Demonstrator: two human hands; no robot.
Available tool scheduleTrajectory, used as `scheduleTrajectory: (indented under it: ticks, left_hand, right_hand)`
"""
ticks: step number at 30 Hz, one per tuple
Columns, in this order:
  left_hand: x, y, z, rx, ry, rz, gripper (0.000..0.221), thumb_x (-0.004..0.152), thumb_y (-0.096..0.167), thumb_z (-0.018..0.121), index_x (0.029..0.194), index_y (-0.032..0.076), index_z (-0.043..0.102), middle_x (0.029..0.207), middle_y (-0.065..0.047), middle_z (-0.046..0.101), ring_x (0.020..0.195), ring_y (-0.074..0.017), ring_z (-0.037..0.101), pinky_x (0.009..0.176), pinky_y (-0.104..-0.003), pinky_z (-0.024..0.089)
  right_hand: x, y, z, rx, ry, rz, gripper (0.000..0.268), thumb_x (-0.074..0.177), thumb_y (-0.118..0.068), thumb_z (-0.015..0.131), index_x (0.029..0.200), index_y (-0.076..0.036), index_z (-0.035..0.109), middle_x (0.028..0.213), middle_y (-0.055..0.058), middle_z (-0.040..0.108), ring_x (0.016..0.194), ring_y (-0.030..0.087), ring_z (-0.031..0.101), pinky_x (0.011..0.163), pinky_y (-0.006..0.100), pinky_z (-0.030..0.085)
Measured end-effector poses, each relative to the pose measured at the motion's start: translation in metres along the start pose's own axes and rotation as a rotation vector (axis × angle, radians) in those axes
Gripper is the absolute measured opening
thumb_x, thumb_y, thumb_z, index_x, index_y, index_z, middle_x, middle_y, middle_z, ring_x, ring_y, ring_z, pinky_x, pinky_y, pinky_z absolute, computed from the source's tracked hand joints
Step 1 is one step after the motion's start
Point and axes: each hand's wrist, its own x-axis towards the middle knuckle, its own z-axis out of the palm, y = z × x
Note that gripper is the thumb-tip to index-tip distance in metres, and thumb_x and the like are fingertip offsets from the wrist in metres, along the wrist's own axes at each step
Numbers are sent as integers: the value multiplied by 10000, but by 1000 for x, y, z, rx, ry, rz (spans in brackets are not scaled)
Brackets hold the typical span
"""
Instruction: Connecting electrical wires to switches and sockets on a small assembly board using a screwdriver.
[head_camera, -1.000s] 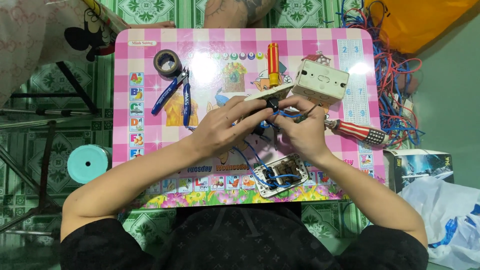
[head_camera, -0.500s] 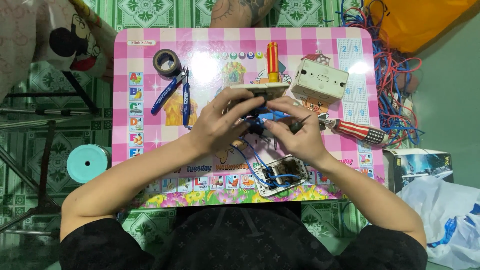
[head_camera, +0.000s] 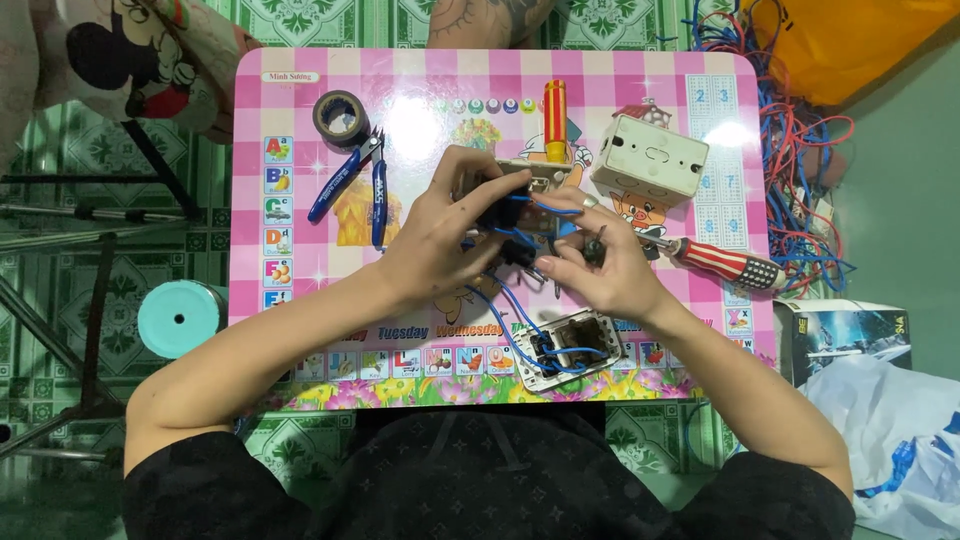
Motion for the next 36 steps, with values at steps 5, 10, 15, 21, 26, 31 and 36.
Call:
scheduleTrajectory:
  ticks: [5,10,15,21,26,31,36]
  left_hand:
    - [5,3,-13,-109,-79,-46,668,812,-100,683,1442,78,547,1190,-120,410,1055,-408,636,963,-539,554]
    - [9,-13,-11,-140,-113,-62,689,844,-135,623,1495,23,460,1193,-145,389,1084,-444,594,993,-542,517]
    - [1,-30,-1,-180,-215,-212,717,891,-123,558,1547,19,306,1187,-144,331,1063,-421,501,1016,-580,436]
    - [0,-34,-12,-62,-174,-228,645,846,-34,750,1448,-4,518,1033,-102,453,1085,-327,427,1052,-567,317]
    - [6,-38,-21,131,-246,-215,528,786,156,881,1267,49,690,942,-78,560,1011,-282,505,984,-543,341]
    - [11,-32,-29,74,-252,-213,484,777,142,872,1212,-9,721,945,-102,556,936,-253,492,868,-416,465]
    - [10,-33,-31,18,-273,-240,507,777,93,844,1243,-44,697,996,-114,586,927,-234,505,830,-379,495]
  right_hand:
    - [0,20,-10,7,-38,120,552,874,-82,707,1363,125,555,1201,211,608,419,36,460,376,195,394]
    - [33,-30,-3,-18,-60,292,555,932,-238,670,1339,124,562,911,151,623,373,42,384,352,176,317]
    - [52,-17,-1,113,42,580,467,919,-177,702,1282,108,628,579,-18,505,339,-3,309,344,175,228]
    - [52,-19,5,21,56,574,434,879,-133,755,1262,54,675,800,110,652,368,18,394,341,187,264]
    - [48,-12,2,-62,7,493,498,868,-171,782,1295,54,661,993,157,698,679,104,532,546,235,401]
    - [45,11,-8,-132,-91,353,607,850,-214,815,1347,78,625,1152,212,704,1102,277,630,866,372,516]
    - [48,1,-10,-102,-133,420,614,862,-216,794,1380,54,606,1147,180,699,960,176,630,729,270,536]
